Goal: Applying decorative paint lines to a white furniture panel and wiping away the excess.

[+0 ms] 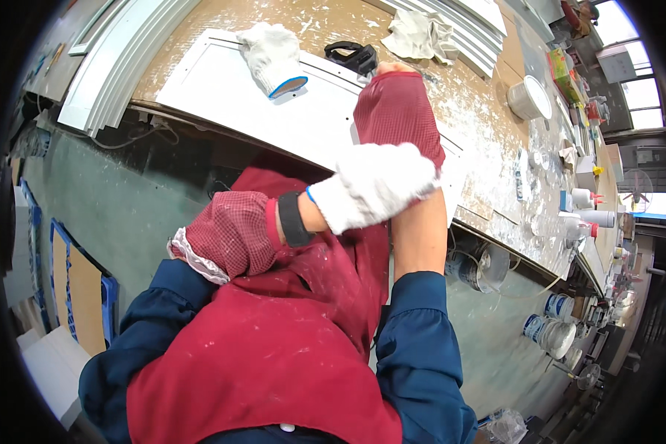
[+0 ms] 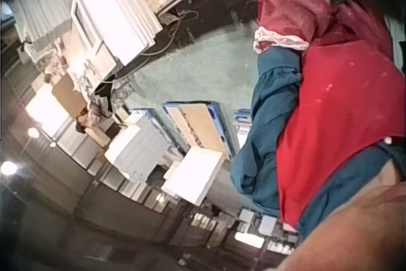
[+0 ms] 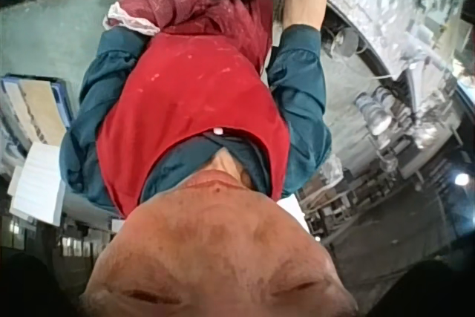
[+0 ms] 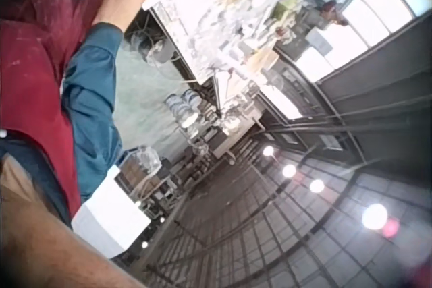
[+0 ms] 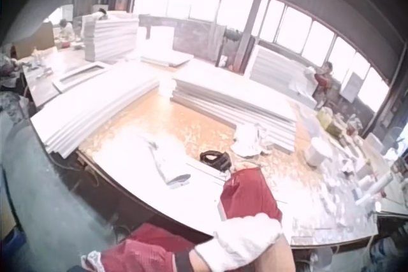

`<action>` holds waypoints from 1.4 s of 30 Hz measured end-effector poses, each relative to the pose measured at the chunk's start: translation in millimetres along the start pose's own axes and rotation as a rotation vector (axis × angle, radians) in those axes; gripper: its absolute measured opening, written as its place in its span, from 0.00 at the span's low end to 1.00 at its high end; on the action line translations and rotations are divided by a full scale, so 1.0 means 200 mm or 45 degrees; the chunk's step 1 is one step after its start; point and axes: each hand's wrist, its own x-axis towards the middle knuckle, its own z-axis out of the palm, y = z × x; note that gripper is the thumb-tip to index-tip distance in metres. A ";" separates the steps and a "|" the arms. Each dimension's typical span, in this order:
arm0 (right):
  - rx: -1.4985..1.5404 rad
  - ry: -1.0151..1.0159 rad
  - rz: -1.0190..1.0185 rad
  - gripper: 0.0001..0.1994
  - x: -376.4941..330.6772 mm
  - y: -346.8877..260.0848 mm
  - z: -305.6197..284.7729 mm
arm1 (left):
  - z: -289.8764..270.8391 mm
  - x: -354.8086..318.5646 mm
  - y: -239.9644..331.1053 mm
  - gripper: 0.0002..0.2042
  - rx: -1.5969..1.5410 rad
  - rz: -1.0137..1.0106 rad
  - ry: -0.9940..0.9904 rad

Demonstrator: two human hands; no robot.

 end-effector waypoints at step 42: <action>-0.698 0.797 0.253 0.14 0.83 0.07 -0.13 | -0.24 0.02 -0.11 0.14 -1.104 -1.128 -1.142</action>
